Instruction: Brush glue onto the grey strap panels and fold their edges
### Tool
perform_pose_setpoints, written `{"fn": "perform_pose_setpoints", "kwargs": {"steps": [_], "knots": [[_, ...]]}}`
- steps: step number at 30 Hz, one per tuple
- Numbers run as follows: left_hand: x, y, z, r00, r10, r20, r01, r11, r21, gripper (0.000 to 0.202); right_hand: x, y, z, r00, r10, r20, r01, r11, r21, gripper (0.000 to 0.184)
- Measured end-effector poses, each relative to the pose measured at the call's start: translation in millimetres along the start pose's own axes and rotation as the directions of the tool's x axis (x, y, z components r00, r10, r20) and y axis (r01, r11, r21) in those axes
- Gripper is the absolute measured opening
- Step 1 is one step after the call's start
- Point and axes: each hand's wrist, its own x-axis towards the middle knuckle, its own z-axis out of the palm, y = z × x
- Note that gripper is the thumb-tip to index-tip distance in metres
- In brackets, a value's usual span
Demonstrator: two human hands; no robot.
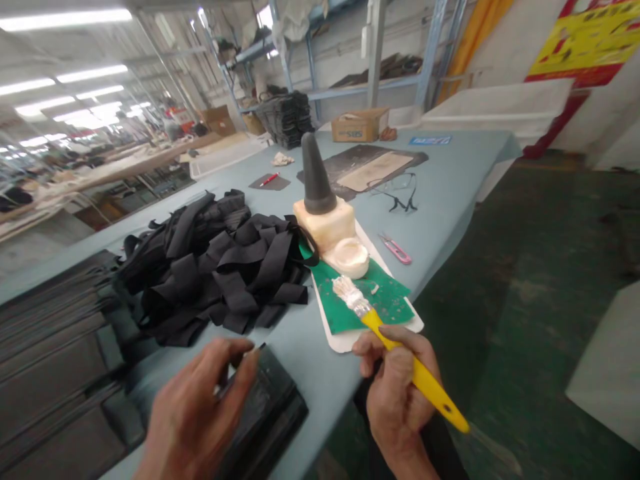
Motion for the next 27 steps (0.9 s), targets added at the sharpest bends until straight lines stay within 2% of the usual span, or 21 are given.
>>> {"fn": "perform_pose_setpoints", "kwargs": {"steps": [4,7,9,11,12,14,16,19,21,23,24,25,27], "knots": [[81.2,27.7,24.0,0.993,0.019,0.114,-0.031,0.994,0.101,0.020,-7.8,13.1,-21.5,0.982,-0.141,0.125,0.161,0.974,-0.162,0.018],[124.1,41.9,46.3,0.995,0.027,0.100,-0.042,0.987,0.153,0.028,-7.4,15.4,-29.6,0.953,-0.212,0.218,0.261,0.938,-0.227,0.019],[142.7,47.6,63.3,0.997,0.030,0.078,-0.042,0.986,0.161,0.028,-4.8,14.5,-32.0,0.935,-0.229,0.272,0.301,0.917,-0.263,0.019],[154.7,50.8,76.8,0.997,0.035,0.066,-0.044,0.990,0.136,0.017,-2.3,13.1,-33.3,0.934,-0.228,0.276,0.310,0.900,-0.305,0.020],[159.1,51.3,80.0,0.997,0.039,0.059,-0.046,0.993,0.108,0.011,-1.3,12.5,-33.7,0.936,-0.232,0.265,0.313,0.893,-0.324,0.019],[166.9,49.4,76.0,0.999,0.043,0.019,-0.044,0.999,0.023,0.013,0.4,11.3,-34.0,0.940,-0.241,0.241,0.316,0.881,-0.351,0.018],[175.9,43.1,56.5,0.998,0.030,-0.060,-0.036,0.994,-0.102,0.018,1.9,9.9,-33.8,0.941,-0.259,0.218,0.324,0.873,-0.363,0.018],[189.6,27.4,6.1,0.976,-0.039,-0.216,-0.027,0.954,-0.298,0.034,3.0,7.1,-33.0,0.936,-0.277,0.215,0.341,0.862,-0.375,0.017],[190.6,16.6,-32.7,0.934,-0.102,-0.344,-0.079,0.877,-0.474,0.030,2.0,6.3,-32.7,0.932,-0.284,0.223,0.352,0.857,-0.376,0.016],[179.0,8.3,-68.9,0.899,-0.138,-0.416,-0.179,0.750,-0.637,0.017,-0.8,7.5,-32.6,0.928,-0.289,0.237,0.361,0.857,-0.368,0.016],[167.9,5.2,-84.4,0.902,-0.147,-0.407,-0.200,0.693,-0.693,0.013,-2.6,8.6,-32.4,0.926,-0.295,0.236,0.366,0.858,-0.362,0.016],[153.8,2.8,-97.8,0.921,-0.153,-0.357,-0.173,0.661,-0.730,0.014,-4.5,9.5,-31.7,0.924,-0.300,0.237,0.370,0.858,-0.356,0.016],[118.9,-1.2,-117.3,0.972,-0.188,-0.142,0.012,0.644,-0.765,0.024,-7.7,7.8,-28.0,0.923,-0.306,0.233,0.373,0.860,-0.347,0.016]]}}
